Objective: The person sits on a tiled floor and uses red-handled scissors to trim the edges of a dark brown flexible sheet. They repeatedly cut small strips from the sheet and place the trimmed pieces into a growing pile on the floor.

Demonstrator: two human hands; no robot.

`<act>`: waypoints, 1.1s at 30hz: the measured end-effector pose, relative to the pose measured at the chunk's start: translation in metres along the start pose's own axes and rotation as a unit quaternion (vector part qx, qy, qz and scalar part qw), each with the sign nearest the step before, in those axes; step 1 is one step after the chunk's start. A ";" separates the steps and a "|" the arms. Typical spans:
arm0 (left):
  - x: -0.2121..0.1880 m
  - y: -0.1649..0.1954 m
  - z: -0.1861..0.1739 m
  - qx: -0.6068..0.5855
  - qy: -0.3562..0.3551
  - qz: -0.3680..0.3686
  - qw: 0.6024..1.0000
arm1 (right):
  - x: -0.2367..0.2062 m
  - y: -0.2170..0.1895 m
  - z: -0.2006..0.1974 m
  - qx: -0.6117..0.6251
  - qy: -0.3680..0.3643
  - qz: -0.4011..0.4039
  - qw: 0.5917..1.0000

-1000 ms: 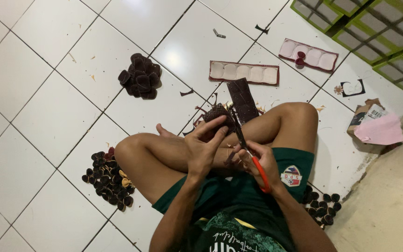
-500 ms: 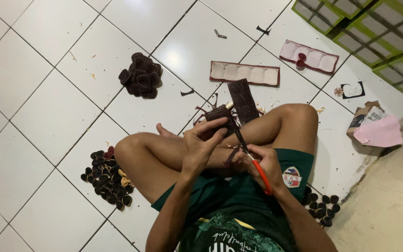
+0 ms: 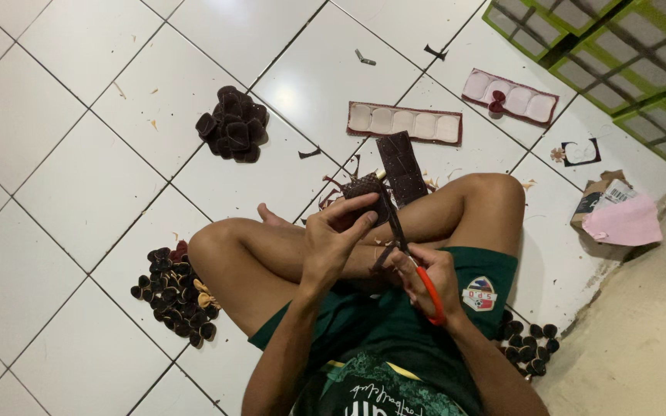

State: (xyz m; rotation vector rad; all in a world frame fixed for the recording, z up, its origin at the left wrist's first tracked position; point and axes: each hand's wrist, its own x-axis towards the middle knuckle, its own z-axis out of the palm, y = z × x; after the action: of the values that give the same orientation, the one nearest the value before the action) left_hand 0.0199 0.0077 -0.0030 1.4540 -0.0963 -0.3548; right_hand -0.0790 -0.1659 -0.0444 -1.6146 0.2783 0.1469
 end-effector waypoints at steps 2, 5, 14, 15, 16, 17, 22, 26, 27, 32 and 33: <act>0.000 0.000 0.000 0.013 0.001 -0.010 1.000 | 0.000 0.003 -0.001 0.026 -0.007 0.001 1.000; 0.001 -0.002 -0.001 -0.009 -0.013 0.018 1.000 | 0.000 0.007 -0.002 0.083 -0.014 0.013 0.996; -0.001 -0.012 -0.001 -0.044 0.018 0.026 0.999 | 0.007 0.003 -0.009 0.038 -0.058 -0.030 0.997; -0.003 -0.012 0.000 -0.028 0.009 0.039 0.999 | 0.008 0.002 -0.009 0.022 -0.066 -0.059 0.996; -0.005 -0.012 0.002 -0.013 0.001 0.054 0.998 | 0.009 0.000 -0.009 0.005 -0.057 -0.066 0.996; -0.007 -0.011 0.003 0.003 -0.008 0.068 0.998 | 0.011 -0.001 -0.008 -0.012 -0.047 -0.073 0.996; -0.009 -0.004 0.007 0.009 -0.018 0.074 0.997 | 0.015 -0.010 -0.009 -0.066 -0.025 -0.092 0.993; -0.010 0.001 0.008 0.017 -0.030 0.075 0.997 | 0.014 -0.015 -0.010 -0.072 -0.017 -0.094 0.993; -0.010 0.002 0.009 0.014 -0.033 0.074 0.997 | 0.013 -0.015 -0.010 -0.075 -0.013 -0.093 0.993; -0.008 0.003 0.007 0.030 -0.043 0.067 0.996 | 0.010 -0.014 -0.011 -0.044 -0.016 -0.056 0.997; -0.007 0.003 0.007 0.021 -0.047 0.062 0.997 | 0.009 -0.014 -0.012 -0.035 -0.020 -0.043 0.998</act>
State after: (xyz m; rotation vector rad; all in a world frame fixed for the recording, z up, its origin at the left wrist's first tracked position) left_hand 0.0117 0.0039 0.0020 1.4652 -0.2711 -0.3208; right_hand -0.0672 -0.1779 -0.0325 -1.6887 0.1746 0.1251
